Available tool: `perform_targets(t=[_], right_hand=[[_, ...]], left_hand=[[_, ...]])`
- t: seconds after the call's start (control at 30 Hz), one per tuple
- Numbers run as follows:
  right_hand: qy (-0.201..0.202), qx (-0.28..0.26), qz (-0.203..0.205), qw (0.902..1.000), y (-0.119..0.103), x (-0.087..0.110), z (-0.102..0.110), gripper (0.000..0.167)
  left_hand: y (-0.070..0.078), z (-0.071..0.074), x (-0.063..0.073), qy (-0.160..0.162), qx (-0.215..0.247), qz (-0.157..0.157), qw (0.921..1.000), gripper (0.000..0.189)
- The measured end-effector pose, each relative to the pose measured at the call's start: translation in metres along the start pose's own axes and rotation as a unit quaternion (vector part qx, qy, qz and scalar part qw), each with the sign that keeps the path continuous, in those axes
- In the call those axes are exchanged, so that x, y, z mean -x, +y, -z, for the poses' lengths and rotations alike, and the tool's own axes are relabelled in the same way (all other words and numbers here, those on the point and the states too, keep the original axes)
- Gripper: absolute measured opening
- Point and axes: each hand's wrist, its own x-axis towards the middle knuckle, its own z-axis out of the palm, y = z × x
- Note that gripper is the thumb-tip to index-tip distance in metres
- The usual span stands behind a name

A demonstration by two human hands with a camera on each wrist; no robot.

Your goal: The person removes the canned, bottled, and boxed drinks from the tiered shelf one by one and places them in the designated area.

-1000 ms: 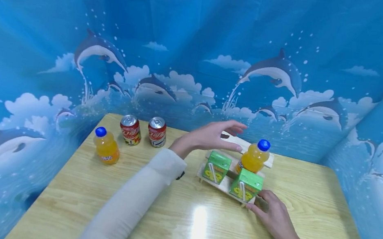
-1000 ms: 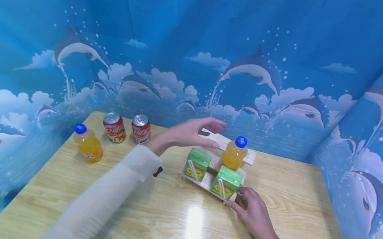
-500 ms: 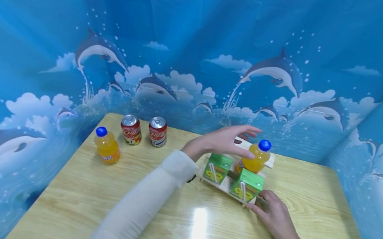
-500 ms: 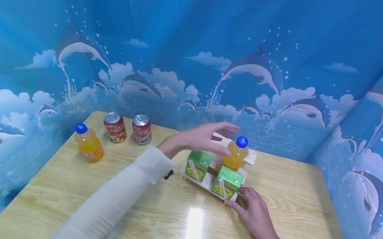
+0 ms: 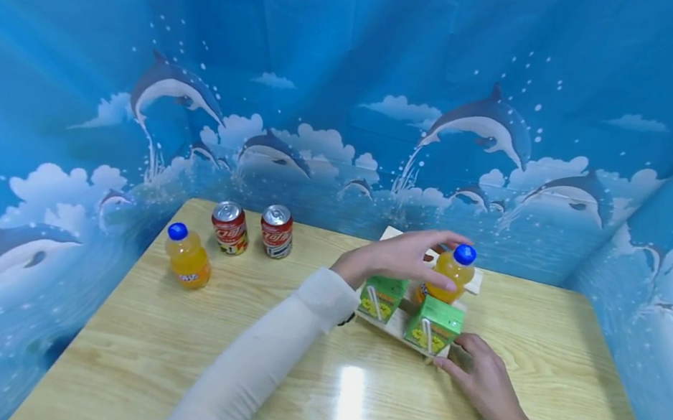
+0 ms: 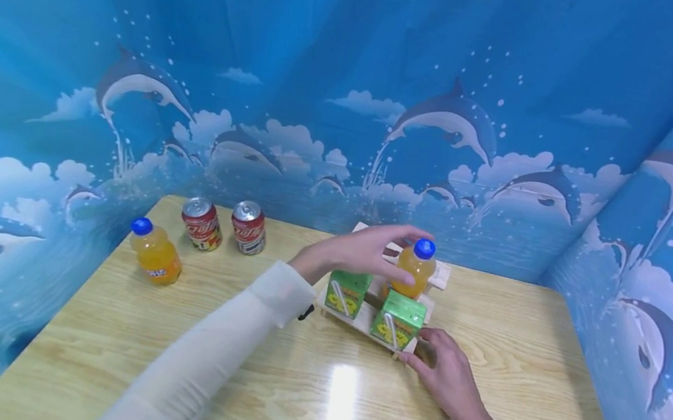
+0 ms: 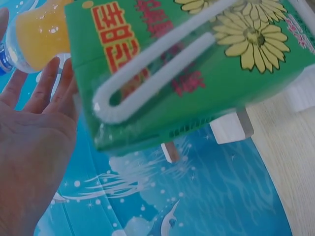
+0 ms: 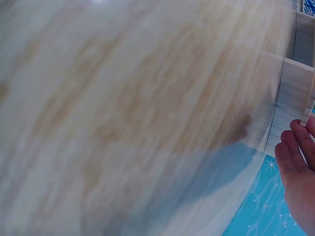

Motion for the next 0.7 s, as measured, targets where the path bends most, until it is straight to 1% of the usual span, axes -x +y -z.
perform_targets(t=[0.1,0.3,0.5,0.7], right_hand=[[-0.003,0.001,-0.006,1.0,-0.0005,-0.0003,0.0004,0.05],[-0.01,-0.002,-0.013,0.9999,-0.0021,-0.0006,0.0015,0.051],[-0.008,-0.003,-0.011,0.9999,-0.003,-0.0002,0.002,0.051],[-0.005,-0.004,-0.008,0.9999,-0.0035,0.0006,0.0018,0.051]], left_hand=[[-0.0003,-0.002,-0.0017,-0.005,0.0,0.005,1.0,0.082],[-0.0008,-0.0051,-0.0031,-0.014,-0.003,0.028,0.9995,0.086],[-0.0016,-0.0081,-0.0045,-0.016,-0.005,0.044,0.9989,0.083],[-0.0025,-0.009,-0.0048,-0.017,-0.006,0.052,0.9985,0.083]])
